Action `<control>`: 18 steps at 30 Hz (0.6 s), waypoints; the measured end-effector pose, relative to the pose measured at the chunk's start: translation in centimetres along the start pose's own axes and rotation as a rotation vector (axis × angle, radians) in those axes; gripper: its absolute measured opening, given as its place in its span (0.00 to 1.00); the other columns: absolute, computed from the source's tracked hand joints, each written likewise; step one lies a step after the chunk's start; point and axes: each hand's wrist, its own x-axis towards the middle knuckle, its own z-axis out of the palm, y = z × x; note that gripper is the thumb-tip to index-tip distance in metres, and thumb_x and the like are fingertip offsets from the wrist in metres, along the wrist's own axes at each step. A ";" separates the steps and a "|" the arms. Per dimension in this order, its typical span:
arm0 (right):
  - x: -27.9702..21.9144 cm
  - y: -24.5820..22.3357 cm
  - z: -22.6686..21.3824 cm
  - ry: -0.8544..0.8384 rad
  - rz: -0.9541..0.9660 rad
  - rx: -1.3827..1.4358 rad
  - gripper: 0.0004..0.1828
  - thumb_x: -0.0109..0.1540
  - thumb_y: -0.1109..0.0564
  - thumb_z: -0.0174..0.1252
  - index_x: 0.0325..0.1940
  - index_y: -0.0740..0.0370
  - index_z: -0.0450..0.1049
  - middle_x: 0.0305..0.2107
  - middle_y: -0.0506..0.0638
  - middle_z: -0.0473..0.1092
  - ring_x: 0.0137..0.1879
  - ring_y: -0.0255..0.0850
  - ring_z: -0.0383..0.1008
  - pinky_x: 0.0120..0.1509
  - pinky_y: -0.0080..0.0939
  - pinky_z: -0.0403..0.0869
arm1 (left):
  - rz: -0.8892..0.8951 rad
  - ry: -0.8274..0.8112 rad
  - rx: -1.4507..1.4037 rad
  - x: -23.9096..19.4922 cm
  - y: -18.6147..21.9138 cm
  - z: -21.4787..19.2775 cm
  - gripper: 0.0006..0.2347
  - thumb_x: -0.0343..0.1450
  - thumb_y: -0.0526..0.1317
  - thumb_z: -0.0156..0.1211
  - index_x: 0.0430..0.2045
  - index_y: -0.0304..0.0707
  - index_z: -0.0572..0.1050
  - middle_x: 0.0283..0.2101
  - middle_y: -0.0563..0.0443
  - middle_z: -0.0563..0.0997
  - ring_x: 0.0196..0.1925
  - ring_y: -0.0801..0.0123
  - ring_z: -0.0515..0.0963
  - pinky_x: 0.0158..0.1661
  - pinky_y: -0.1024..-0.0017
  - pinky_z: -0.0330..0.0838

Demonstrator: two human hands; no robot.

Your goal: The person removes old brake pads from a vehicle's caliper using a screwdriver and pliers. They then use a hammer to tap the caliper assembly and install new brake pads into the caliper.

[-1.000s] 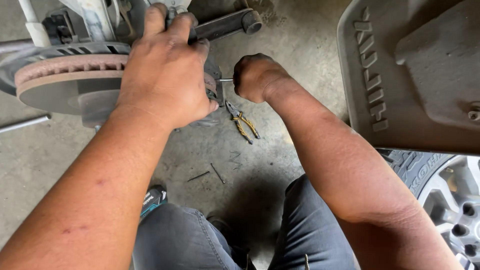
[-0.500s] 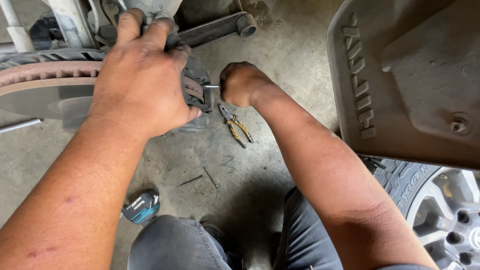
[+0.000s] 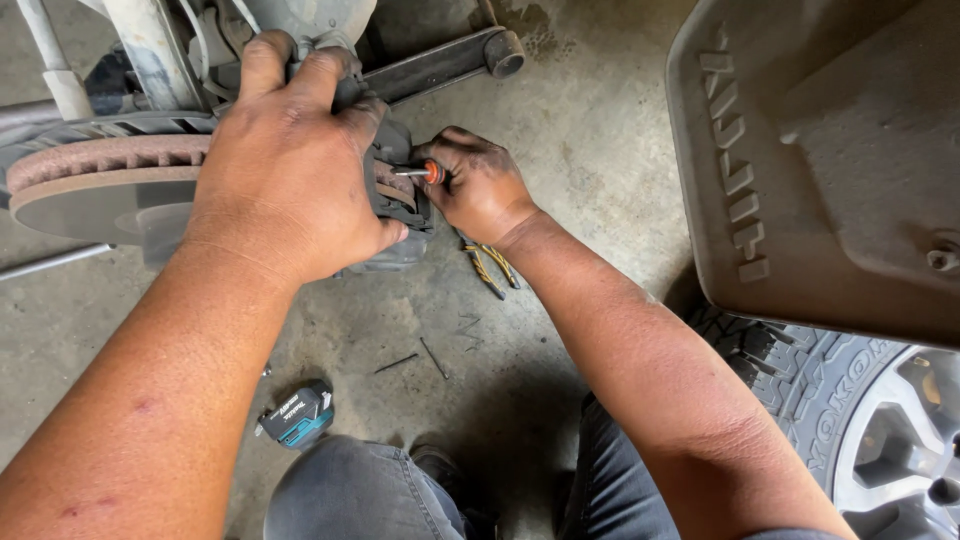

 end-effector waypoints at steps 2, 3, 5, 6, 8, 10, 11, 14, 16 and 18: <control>0.0 -0.4 -0.3 0.032 -0.084 0.016 0.06 0.65 0.60 0.55 0.43 0.56 0.76 0.32 0.48 0.70 0.36 0.48 0.72 0.39 0.46 0.71 | 0.002 -0.009 -0.008 0.0 -0.1 0.1 0.42 0.46 0.71 0.72 0.49 0.44 0.82 0.63 0.45 0.71 0.66 0.41 0.58 0.57 0.58 0.71; 0.0 -0.4 -0.1 0.035 -0.083 0.015 0.06 0.65 0.60 0.55 0.43 0.56 0.76 0.32 0.48 0.70 0.36 0.48 0.72 0.39 0.46 0.71 | 0.004 -0.009 -0.007 0.0 -0.1 0.2 0.42 0.46 0.71 0.72 0.49 0.44 0.82 0.63 0.45 0.71 0.66 0.41 0.58 0.57 0.58 0.71; 0.2 -0.4 0.1 0.027 -0.080 0.021 0.09 0.57 0.63 0.55 0.41 0.59 0.75 0.32 0.49 0.71 0.37 0.50 0.73 0.41 0.47 0.71 | 0.008 0.018 -0.004 0.0 -0.1 0.1 0.42 0.45 0.71 0.73 0.49 0.44 0.82 0.63 0.44 0.72 0.65 0.40 0.59 0.58 0.57 0.71; 0.3 -0.4 0.2 0.030 -0.081 0.021 0.09 0.57 0.63 0.55 0.41 0.59 0.75 0.32 0.49 0.71 0.37 0.50 0.73 0.41 0.47 0.71 | 0.009 0.019 -0.001 -0.1 -0.1 0.1 0.42 0.45 0.71 0.73 0.49 0.44 0.82 0.63 0.44 0.72 0.65 0.40 0.59 0.58 0.57 0.71; 0.3 -0.3 0.4 -0.008 -0.030 0.010 0.07 0.54 0.59 0.55 0.36 0.60 0.71 0.29 0.51 0.68 0.35 0.52 0.70 0.39 0.51 0.69 | 0.015 0.033 0.014 -0.1 -0.1 0.1 0.42 0.45 0.71 0.72 0.49 0.45 0.82 0.60 0.44 0.73 0.64 0.39 0.61 0.58 0.57 0.71; 0.5 -0.1 0.2 0.004 -0.034 0.008 0.08 0.53 0.59 0.57 0.36 0.59 0.71 0.29 0.51 0.68 0.35 0.52 0.71 0.38 0.51 0.69 | 0.011 0.030 0.011 0.0 0.0 0.1 0.42 0.45 0.72 0.72 0.50 0.46 0.82 0.60 0.45 0.73 0.64 0.39 0.61 0.57 0.58 0.72; 0.4 -0.1 0.2 0.013 -0.038 0.010 0.09 0.52 0.58 0.59 0.36 0.59 0.72 0.29 0.51 0.69 0.35 0.52 0.72 0.38 0.51 0.69 | 0.004 0.024 0.007 -0.1 -0.1 0.2 0.42 0.46 0.72 0.72 0.50 0.46 0.82 0.61 0.46 0.72 0.64 0.40 0.61 0.56 0.58 0.72; 0.6 0.0 -0.3 0.039 -0.046 0.053 0.09 0.52 0.61 0.57 0.36 0.60 0.71 0.28 0.50 0.68 0.35 0.49 0.70 0.39 0.48 0.67 | 0.006 -0.008 -0.003 0.0 0.0 -0.1 0.44 0.46 0.72 0.72 0.51 0.43 0.81 0.63 0.43 0.71 0.64 0.40 0.59 0.57 0.59 0.71; 0.8 0.2 -0.3 0.031 -0.047 0.051 0.09 0.52 0.61 0.57 0.36 0.60 0.72 0.29 0.50 0.69 0.36 0.49 0.71 0.39 0.48 0.68 | 0.007 0.000 -0.004 0.0 -0.2 -0.1 0.43 0.46 0.72 0.72 0.51 0.44 0.82 0.63 0.44 0.72 0.64 0.40 0.59 0.57 0.58 0.71; 0.4 0.3 -0.6 0.024 -0.042 0.046 0.09 0.52 0.61 0.57 0.37 0.59 0.73 0.29 0.51 0.70 0.36 0.49 0.71 0.40 0.48 0.68 | 0.013 0.007 -0.009 -0.1 -0.1 0.0 0.43 0.46 0.72 0.72 0.50 0.44 0.82 0.63 0.44 0.72 0.64 0.40 0.59 0.57 0.58 0.71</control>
